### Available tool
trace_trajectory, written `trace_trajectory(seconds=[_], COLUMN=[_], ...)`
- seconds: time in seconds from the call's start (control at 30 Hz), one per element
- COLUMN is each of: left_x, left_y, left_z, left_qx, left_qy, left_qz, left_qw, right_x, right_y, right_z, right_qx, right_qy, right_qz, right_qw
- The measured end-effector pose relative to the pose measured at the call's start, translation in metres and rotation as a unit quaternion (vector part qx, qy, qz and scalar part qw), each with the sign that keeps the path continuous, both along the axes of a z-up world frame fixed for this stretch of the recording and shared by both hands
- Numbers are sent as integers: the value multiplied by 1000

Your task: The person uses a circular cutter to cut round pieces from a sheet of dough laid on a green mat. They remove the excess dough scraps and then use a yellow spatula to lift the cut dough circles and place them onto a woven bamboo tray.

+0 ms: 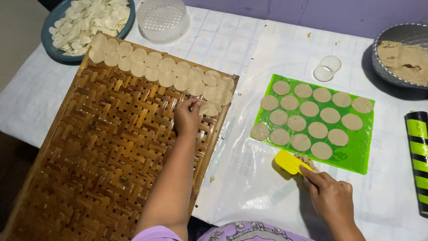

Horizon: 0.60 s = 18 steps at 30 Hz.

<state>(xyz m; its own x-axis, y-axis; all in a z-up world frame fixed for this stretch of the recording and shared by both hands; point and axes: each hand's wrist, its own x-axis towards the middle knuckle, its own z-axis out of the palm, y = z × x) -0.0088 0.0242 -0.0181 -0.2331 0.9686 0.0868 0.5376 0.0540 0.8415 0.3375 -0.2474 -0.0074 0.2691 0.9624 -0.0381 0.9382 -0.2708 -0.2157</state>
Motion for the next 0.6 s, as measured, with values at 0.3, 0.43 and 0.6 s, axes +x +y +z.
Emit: trace_trajectory(seconds=[0.3,0.43,0.6], left_x=[2,3,44], left_y=[29,28,-24], left_z=[-13,-6,43], left_qx=[-2,-28,72], left_qy=[43,-77,58], left_qz=[98,125,-8], left_qw=[994,989,996], right_x=[7,-2,-19], right_y=[-4,-1,10], right_z=[-10,2,30], right_qx=[-10,29,119], right_qy=[18,42,-15], right_qz=[-9,3,67], right_qw=[1000,999,990])
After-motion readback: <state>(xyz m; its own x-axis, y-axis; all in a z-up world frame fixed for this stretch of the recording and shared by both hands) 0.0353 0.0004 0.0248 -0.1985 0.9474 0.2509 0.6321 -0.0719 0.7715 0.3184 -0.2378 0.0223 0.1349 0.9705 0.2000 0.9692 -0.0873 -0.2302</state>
